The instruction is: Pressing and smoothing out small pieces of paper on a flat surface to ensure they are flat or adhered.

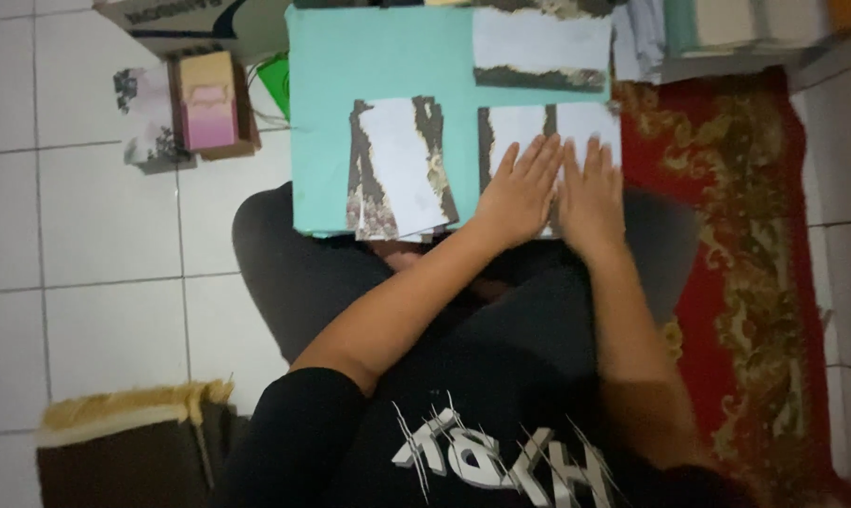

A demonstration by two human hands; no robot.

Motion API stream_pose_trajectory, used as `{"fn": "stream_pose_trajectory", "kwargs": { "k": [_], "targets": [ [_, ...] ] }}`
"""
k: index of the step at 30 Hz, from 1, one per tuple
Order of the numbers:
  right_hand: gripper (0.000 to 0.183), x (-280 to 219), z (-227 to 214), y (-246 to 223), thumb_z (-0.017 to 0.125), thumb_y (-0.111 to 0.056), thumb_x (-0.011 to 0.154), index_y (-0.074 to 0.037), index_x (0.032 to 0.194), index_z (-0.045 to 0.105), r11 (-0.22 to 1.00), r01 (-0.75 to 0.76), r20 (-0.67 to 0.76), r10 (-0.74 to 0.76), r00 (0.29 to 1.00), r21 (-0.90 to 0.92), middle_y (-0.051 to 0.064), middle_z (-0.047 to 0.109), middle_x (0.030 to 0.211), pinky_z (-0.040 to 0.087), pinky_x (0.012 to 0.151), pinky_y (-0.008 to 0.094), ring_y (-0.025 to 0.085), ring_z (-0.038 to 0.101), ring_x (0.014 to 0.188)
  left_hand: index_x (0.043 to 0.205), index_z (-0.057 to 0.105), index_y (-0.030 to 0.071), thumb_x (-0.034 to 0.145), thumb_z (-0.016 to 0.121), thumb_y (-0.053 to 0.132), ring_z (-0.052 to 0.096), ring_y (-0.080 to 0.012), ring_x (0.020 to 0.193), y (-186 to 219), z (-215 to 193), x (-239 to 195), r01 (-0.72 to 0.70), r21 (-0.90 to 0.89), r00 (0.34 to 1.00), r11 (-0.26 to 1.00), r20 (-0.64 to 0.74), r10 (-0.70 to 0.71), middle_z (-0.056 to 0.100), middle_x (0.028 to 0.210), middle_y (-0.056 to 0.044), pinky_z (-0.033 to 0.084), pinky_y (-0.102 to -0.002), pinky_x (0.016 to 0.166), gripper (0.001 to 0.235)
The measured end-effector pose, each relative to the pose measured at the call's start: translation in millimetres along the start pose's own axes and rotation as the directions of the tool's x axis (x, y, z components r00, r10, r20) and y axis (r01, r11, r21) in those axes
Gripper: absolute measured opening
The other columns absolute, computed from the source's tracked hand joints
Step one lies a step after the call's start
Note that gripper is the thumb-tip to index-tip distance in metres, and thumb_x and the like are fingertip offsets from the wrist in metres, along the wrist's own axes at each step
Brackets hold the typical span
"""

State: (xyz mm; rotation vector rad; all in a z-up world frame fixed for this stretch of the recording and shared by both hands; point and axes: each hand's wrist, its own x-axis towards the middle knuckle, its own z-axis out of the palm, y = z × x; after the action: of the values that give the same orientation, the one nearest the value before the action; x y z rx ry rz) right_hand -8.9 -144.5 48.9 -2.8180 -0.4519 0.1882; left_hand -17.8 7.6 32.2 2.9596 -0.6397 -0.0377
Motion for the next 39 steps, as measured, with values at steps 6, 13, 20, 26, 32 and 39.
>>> {"fn": "stream_pose_trajectory", "kwargs": {
  "k": [6,13,20,26,32,39],
  "targets": [
    [0.056,15.2,9.8,5.5,0.035,-0.017,0.113,-0.003,0.166,0.025,0.999,0.041,-0.017,-0.041,0.999,-0.008,0.031,0.014,0.169,0.008,0.123,0.061,0.045,0.01,0.157,0.164,0.023,0.007,0.11,0.023,0.032,0.02,-0.0304,0.158,-7.3,-2.6,5.5,0.042,-0.027,0.998,0.999,-0.044,-0.043,0.023,0.17,-0.012,0.014,-0.053,0.128,0.059],
    [0.061,-47.2,14.7,-7.2,0.047,-0.014,0.103,-0.002,0.161,0.032,0.997,0.039,-0.064,-0.043,0.997,-0.072,0.026,0.023,0.167,0.018,0.122,0.055,0.042,0.02,0.154,0.159,0.022,-0.006,0.106,0.036,0.029,0.014,-0.0329,0.157,-12.1,20.7,40.0,0.086,-0.072,0.986,0.994,-0.134,-0.095,0.018,0.169,-0.019,0.009,-0.053,0.127,0.065],
    [0.057,18.8,22.9,17.8,0.047,-0.02,0.106,-0.007,0.161,0.037,0.993,0.094,-0.109,-0.101,0.989,-0.066,0.026,0.022,0.166,0.023,0.119,0.061,0.047,0.022,0.152,0.155,0.036,-0.006,0.103,0.042,0.032,0.024,-0.036,0.155,5.7,32.8,-0.7,0.053,-0.073,0.946,0.996,-0.316,-0.074,0.029,0.165,-0.022,0.018,-0.052,0.126,0.065],
    [0.057,23.4,11.9,6.1,0.044,-0.017,0.106,-0.001,0.16,0.036,0.992,0.102,-0.11,-0.109,0.988,-0.068,0.029,0.023,0.165,0.02,0.119,0.06,0.048,0.021,0.151,0.155,0.037,-0.004,0.103,0.041,0.034,0.025,-0.0354,0.154,-5.6,42.7,29.1,0.073,-0.052,0.952,0.996,-0.294,-0.085,0.031,0.165,-0.021,0.018,-0.053,0.125,0.065],
    [0.06,-42.1,8.5,-9.7,0.047,-0.013,0.102,0.003,0.158,0.034,0.996,0.055,-0.06,-0.059,0.996,-0.063,0.03,0.028,0.164,0.023,0.118,0.058,0.047,0.025,0.151,0.157,0.027,-0.008,0.102,0.046,0.032,0.021,-0.0341,0.155,-16.4,38.3,64.7,0.112,-0.026,0.972,0.993,-0.204,-0.115,0.023,0.167,-0.021,0.014,-0.052,0.125,0.07],
    [0.069,16.4,27.4,18.7,0.048,-0.021,0.101,0.0,0.163,0.026,0.99,0.106,-0.051,-0.111,0.993,-0.097,0.027,0.015,0.168,0.017,0.121,0.059,0.045,0.016,0.155,0.153,0.037,-0.008,0.099,0.048,0.032,0.029,-0.0373,0.154,-1.9,33.9,8.9,0.039,-0.155,0.922,0.987,-0.375,-0.095,0.033,0.163,-0.024,0.021,-0.052,0.127,0.067]
  ]
}}
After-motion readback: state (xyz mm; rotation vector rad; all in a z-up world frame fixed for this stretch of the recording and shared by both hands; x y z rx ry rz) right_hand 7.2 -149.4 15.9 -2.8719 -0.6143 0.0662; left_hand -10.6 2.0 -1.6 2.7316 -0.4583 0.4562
